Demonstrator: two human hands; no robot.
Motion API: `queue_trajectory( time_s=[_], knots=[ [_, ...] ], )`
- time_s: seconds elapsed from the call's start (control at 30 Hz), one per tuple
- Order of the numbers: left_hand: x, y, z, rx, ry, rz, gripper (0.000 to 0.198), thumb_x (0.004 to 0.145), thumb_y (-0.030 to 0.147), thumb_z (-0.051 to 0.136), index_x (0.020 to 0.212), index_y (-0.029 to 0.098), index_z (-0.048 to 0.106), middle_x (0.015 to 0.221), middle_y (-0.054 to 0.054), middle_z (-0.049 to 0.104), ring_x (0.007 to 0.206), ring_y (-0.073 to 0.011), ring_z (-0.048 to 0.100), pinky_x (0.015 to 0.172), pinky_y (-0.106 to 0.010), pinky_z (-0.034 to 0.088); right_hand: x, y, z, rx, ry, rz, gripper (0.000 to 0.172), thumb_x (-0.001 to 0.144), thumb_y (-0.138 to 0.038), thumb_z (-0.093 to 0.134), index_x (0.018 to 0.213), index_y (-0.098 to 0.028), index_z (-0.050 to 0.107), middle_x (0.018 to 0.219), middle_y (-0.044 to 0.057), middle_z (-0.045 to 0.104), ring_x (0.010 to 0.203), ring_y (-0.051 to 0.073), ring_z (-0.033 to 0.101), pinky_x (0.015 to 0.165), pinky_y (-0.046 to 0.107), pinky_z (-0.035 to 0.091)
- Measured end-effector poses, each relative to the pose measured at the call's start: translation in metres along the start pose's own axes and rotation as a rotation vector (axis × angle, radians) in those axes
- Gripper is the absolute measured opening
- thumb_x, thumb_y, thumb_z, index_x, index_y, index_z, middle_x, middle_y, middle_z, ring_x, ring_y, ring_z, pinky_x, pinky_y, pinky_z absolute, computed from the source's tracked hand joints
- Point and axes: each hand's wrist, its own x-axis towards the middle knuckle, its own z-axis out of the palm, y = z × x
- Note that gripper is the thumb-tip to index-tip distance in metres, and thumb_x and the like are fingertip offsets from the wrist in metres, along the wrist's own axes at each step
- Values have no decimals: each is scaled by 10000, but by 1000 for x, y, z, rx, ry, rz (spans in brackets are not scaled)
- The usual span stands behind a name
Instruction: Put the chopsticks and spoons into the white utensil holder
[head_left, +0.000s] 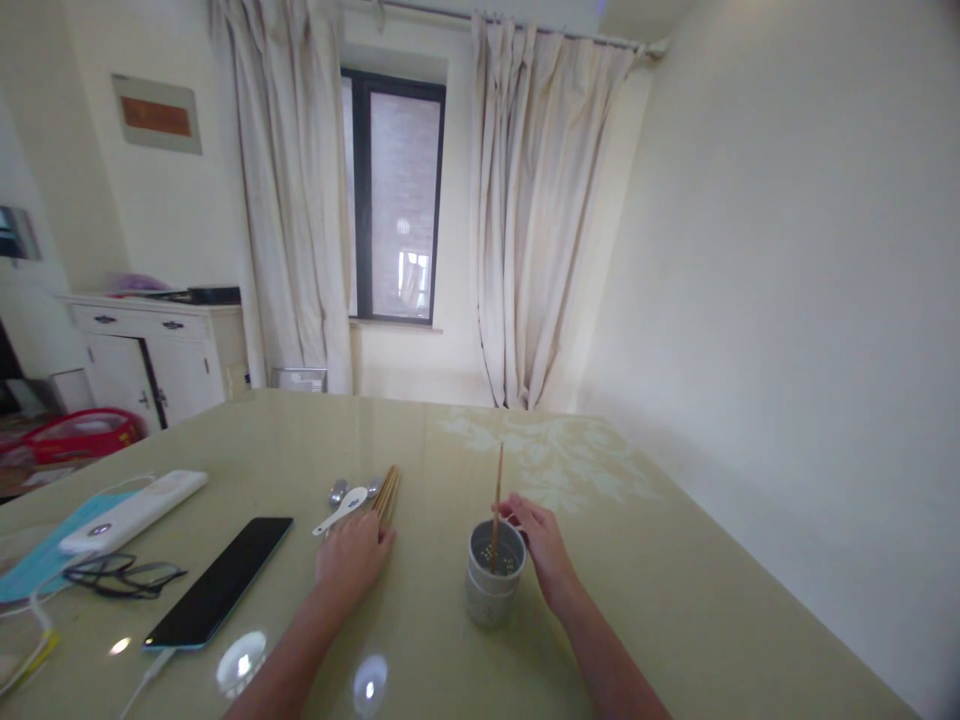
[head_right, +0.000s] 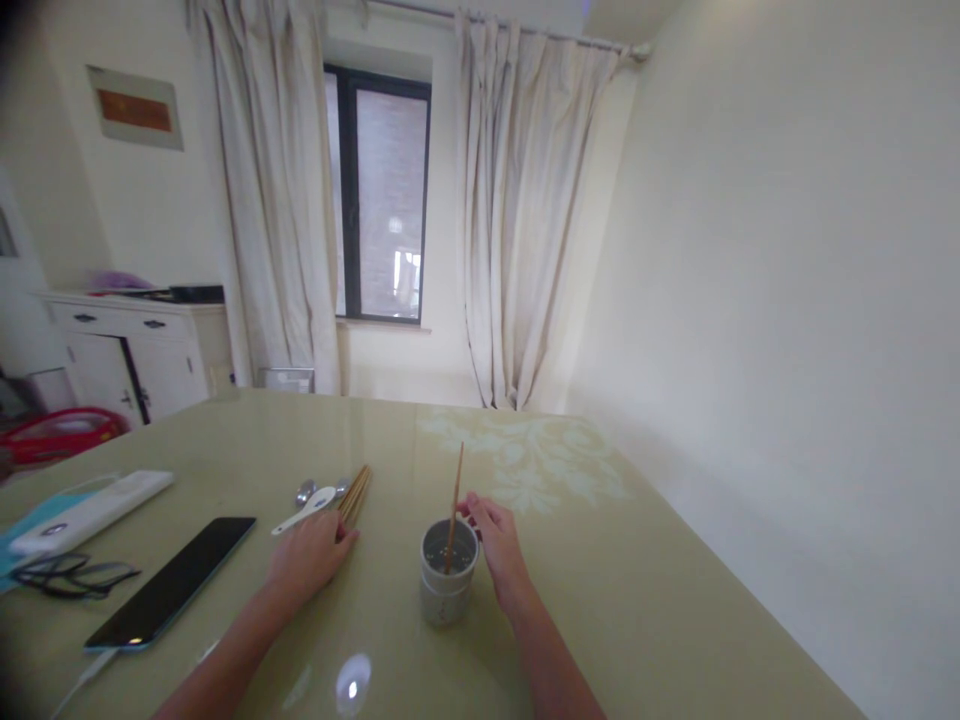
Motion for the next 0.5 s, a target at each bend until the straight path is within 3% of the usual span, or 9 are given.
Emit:
queue_trajectory(
  time_s=[0.13, 0.27, 0.4, 0.5],
  knots=[
    [0, 7, 2, -14, 53, 24, 297, 1043, 304, 447, 963, 188, 709, 1067, -121, 787, 1048, -280, 744, 878, -370, 527, 1, 6, 2, 77, 9, 60, 680, 769, -835, 714, 805, -170, 850, 809, 105, 764, 745, 230, 668, 699, 326, 500],
    [-1, 18, 9, -291, 181, 87, 312, 1076, 350, 382, 1014, 208, 654, 940, -65, 790, 888, -224, 764, 767, -309, 526, 0, 0, 3, 73, 69, 2, 693, 831, -838, 637, 787, -171, 819, 748, 76, 707, 686, 212, 632, 659, 325, 485],
    [-18, 33, 19, -542, 540, 258, 293, 1082, 361, 363, 1067, 210, 613, 832, -54, 766, 706, -221, 747, 641, -306, 537, -12, -18, -6, -126, 333, -452, 551, 987, -681, 567, 746, -206, 709, 680, 16, 574, 646, 192, 523, 616, 319, 420],
    [-39, 51, 23, -599, 759, 572, 216, 1070, 261, 402, 1138, 217, 602, 870, -57, 764, 730, -227, 757, 673, -328, 591, -27, -28, -10, -303, 200, -821, 425, 1071, -531, 502, 978, -206, 760, 749, 28, 587, 702, 208, 553, 648, 333, 442]
  ],
)
